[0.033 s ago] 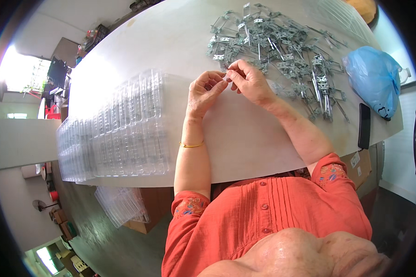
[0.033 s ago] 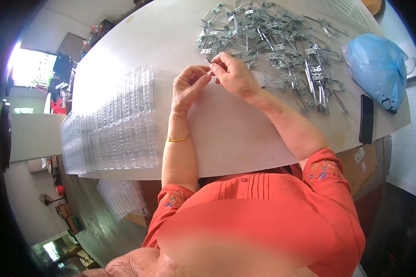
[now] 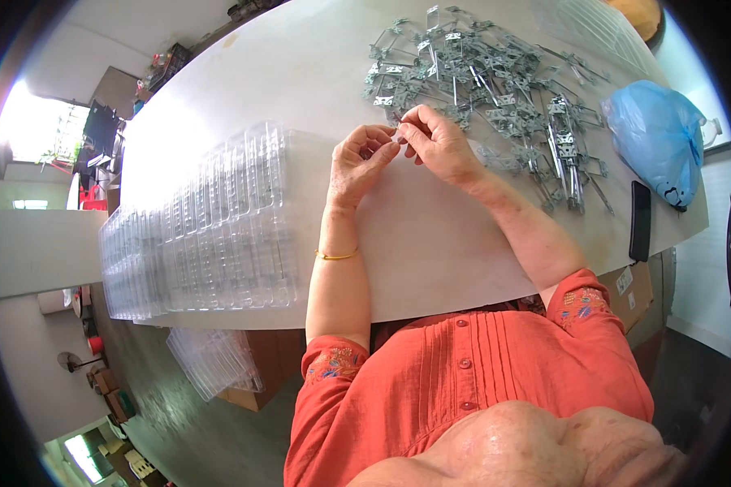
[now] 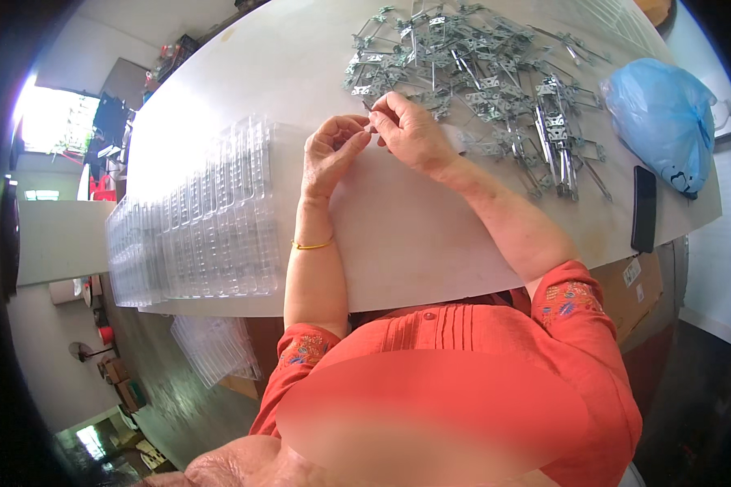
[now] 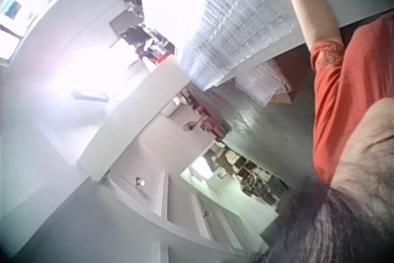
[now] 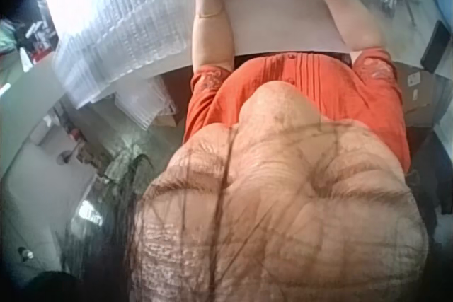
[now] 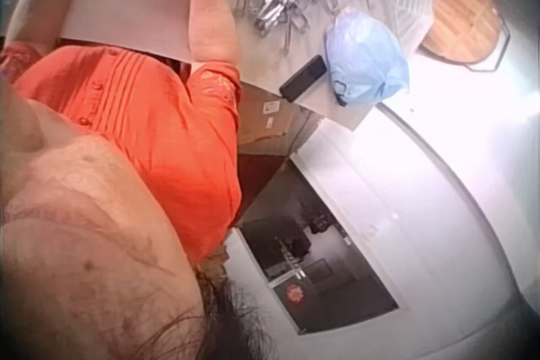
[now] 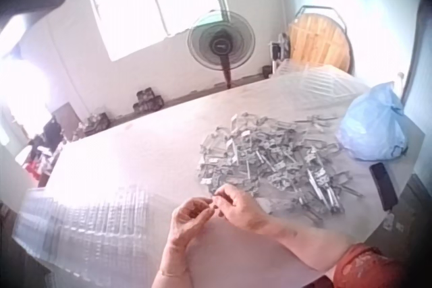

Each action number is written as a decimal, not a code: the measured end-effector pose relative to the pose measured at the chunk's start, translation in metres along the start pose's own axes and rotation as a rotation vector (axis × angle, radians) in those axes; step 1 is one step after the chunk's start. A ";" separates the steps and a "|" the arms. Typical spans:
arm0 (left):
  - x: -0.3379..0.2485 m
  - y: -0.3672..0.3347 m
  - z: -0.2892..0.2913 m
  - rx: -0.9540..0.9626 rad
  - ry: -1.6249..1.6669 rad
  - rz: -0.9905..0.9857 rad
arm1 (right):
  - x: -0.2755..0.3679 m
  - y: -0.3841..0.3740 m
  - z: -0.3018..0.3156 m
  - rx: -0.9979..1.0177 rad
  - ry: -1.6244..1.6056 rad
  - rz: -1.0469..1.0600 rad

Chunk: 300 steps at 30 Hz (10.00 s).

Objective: The person assembles metal brackets by connecting metal pieces and inserting pins by hand, then arranges clear plastic packaging trays on the table.

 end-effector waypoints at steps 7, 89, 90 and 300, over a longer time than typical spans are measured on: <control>-0.002 -0.002 0.010 -0.305 0.110 -0.074 | -0.001 -0.002 0.003 -0.079 -0.025 0.077; -0.017 0.262 0.401 -1.116 -0.493 0.696 | -0.025 -0.003 0.003 0.026 0.341 0.360; -0.016 0.259 0.402 -1.107 -0.503 0.725 | -0.025 -0.003 0.004 0.017 0.338 0.341; 0.008 -0.046 0.013 -0.341 0.002 0.037 | 0.030 -0.058 -0.034 -0.183 0.516 0.487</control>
Point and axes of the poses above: each hand's wrist, its own y-axis away from the middle knuckle, its own z-axis out of the back of the hand, x = y × z, the point moved 2 cm from there along -y, towards the middle knuckle, and after that the axes turned 12 degrees about -y, right-handed, at the moved point
